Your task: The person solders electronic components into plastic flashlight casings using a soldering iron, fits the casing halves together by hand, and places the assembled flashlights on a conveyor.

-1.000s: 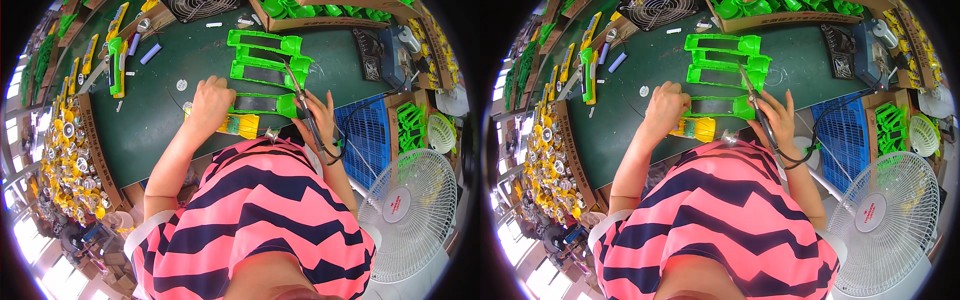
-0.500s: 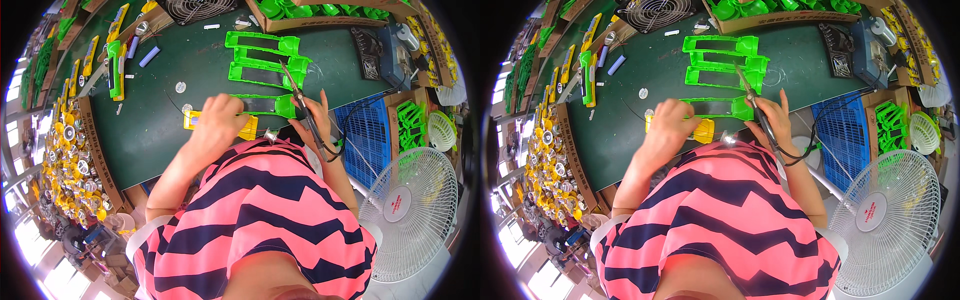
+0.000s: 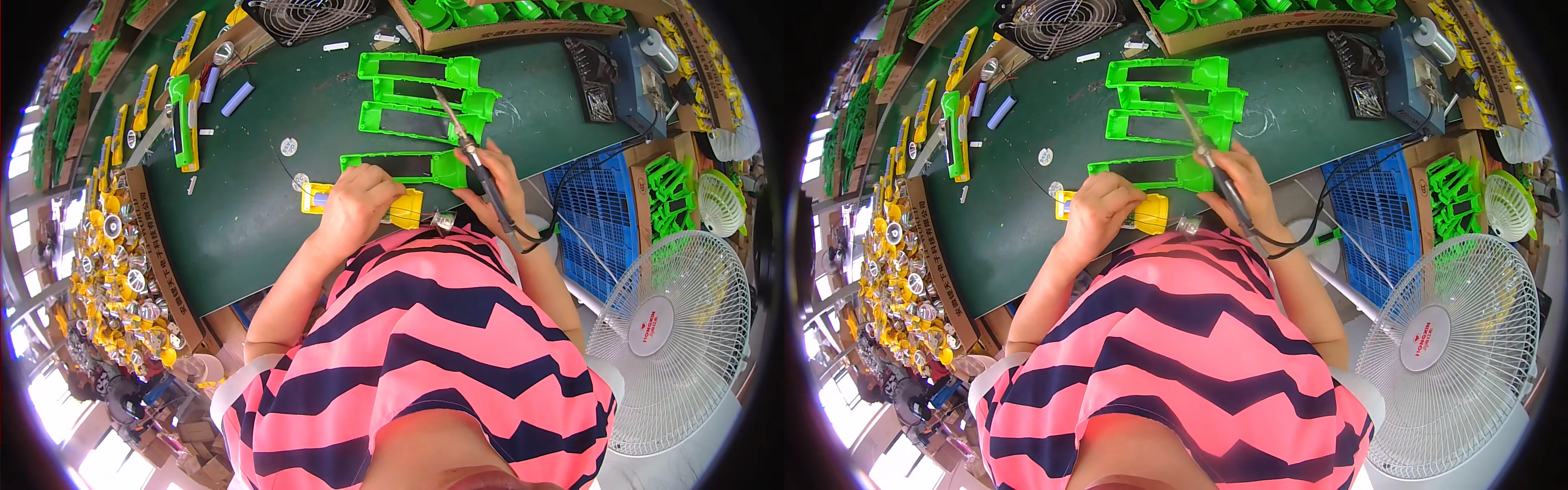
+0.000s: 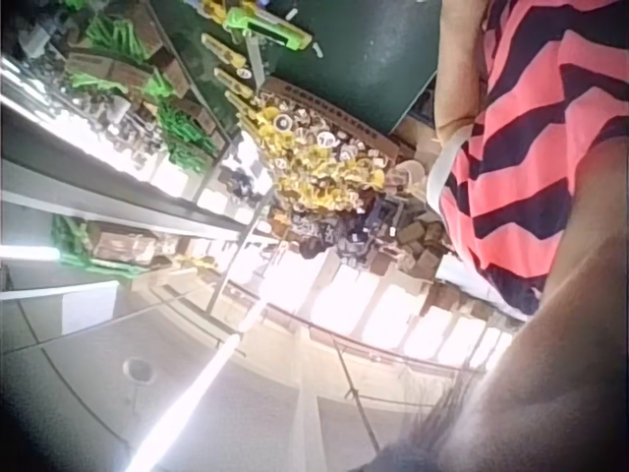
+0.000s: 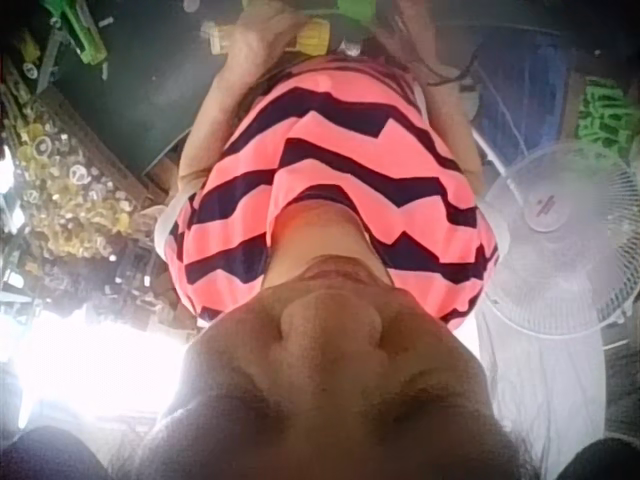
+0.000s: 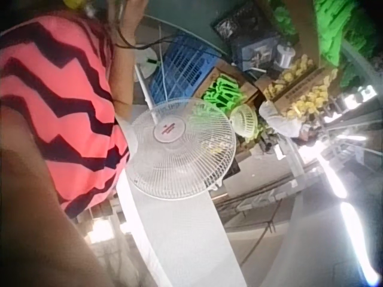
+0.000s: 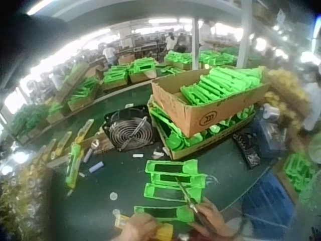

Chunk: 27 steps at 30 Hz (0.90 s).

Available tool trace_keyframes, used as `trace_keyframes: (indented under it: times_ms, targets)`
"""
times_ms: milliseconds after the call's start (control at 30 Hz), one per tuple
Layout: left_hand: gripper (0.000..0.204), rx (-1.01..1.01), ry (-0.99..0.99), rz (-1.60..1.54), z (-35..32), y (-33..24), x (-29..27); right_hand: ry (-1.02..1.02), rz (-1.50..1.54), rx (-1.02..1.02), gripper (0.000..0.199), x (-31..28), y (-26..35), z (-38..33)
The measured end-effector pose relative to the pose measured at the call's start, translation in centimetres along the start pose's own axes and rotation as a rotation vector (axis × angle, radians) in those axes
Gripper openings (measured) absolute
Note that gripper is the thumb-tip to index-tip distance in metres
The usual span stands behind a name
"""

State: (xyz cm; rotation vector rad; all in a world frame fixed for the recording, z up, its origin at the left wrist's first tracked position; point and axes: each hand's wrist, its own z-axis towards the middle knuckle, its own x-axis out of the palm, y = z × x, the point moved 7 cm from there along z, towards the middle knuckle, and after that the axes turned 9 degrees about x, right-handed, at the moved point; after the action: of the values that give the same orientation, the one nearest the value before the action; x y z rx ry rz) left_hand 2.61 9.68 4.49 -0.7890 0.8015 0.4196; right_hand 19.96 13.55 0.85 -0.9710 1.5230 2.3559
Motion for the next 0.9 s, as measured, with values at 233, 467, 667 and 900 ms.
trace_keyframes:
  times_ms: [233, 467, 667, 900]
  targets:
    - [0.009, -0.244, 0.074, 0.192, 0.8, 1.5, 1.3, 0.062, 0.017, -0.037, 0.042, 1.6, 1.0, 0.8]
    - [0.007, -0.372, 0.12, 0.11, 0.7, 3.0, 1.3, -0.099, 0.076, -0.123, 0.03, -3.4, 2.4, 0.9]
    - [0.008, -0.37, 0.15, 0.139, 1.1, 3.1, 1.5, -0.116, 0.676, 0.399, 0.015, -1.3, -1.8, 0.1]
    - [0.008, -0.368, 0.141, 0.128, 1.0, 3.2, 1.5, -0.06, 0.609, 0.467, 0.017, 0.4, -2.9, 0.0]
